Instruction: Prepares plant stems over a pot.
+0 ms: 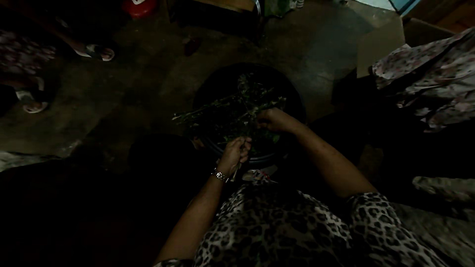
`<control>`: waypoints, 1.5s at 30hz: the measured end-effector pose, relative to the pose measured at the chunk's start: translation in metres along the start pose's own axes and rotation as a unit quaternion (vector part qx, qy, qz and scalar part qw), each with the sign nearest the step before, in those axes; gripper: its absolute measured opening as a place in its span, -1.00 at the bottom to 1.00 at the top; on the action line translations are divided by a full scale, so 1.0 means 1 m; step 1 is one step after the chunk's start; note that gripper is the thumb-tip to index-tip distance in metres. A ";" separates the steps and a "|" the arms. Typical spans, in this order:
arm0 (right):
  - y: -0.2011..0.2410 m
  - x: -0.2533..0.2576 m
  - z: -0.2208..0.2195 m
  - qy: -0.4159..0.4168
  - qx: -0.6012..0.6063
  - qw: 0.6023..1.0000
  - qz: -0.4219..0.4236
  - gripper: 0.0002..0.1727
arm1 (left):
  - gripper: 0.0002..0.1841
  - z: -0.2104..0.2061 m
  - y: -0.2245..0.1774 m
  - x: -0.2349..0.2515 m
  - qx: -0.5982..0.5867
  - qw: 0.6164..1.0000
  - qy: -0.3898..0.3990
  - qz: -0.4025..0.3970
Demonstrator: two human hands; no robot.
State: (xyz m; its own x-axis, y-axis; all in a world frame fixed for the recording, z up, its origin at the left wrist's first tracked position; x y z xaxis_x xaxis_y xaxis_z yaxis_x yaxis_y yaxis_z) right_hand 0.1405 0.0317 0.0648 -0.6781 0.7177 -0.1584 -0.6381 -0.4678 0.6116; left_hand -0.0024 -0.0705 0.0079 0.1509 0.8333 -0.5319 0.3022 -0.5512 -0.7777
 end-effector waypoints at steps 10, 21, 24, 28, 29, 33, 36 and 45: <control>0.002 0.002 0.000 -0.015 -0.013 1.000 0.002 -0.79 | -0.63 0.006 -0.003 0.005 0.215 0.969 -0.051 -0.111; 0.017 0.002 -0.008 -0.028 0.035 0.999 0.015 -0.79 | -0.74 0.010 -0.007 0.004 0.156 0.977 -0.068 -0.131; 0.025 0.000 -0.006 -0.074 0.022 0.994 0.078 -0.84 | -0.74 0.008 -0.008 0.002 0.160 0.976 -0.063 -0.133; 0.032 0.002 -0.013 -0.084 -0.006 0.994 0.065 -0.63 | -0.78 0.008 -0.007 0.003 0.180 0.970 -0.059 -0.155; 0.031 0.004 -0.017 -0.078 -0.011 0.995 0.053 -0.54 | -0.79 0.007 -0.006 0.004 0.187 0.968 -0.057 -0.158; 0.026 0.008 -0.029 -0.071 -0.014 0.995 0.072 -0.58 | -0.81 0.005 -0.005 0.005 0.214 0.963 -0.049 -0.159; 0.024 0.009 -0.030 -0.080 0.016 0.991 0.105 -0.75 | -0.76 0.005 -0.004 0.005 0.243 0.958 -0.040 -0.149; 0.029 0.009 -0.027 -0.018 0.020 0.996 0.083 -0.86 | -0.62 0.004 -0.008 0.001 0.214 0.963 -0.051 -0.153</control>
State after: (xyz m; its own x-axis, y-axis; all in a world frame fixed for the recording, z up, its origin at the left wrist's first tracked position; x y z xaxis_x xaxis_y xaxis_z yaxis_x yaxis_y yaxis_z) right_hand 0.1058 0.0109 0.0596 -0.7590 0.6505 -0.0263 -0.5034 -0.5608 0.6574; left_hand -0.0087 -0.0656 0.0119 0.0162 0.9629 -0.2693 -0.1022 -0.2663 -0.9585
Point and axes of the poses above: each hand's wrist, its own x-axis towards the middle knuckle, its own z-axis out of the back of the hand, y = z × x, the point moved 6 cm from there along x, towards the middle knuckle
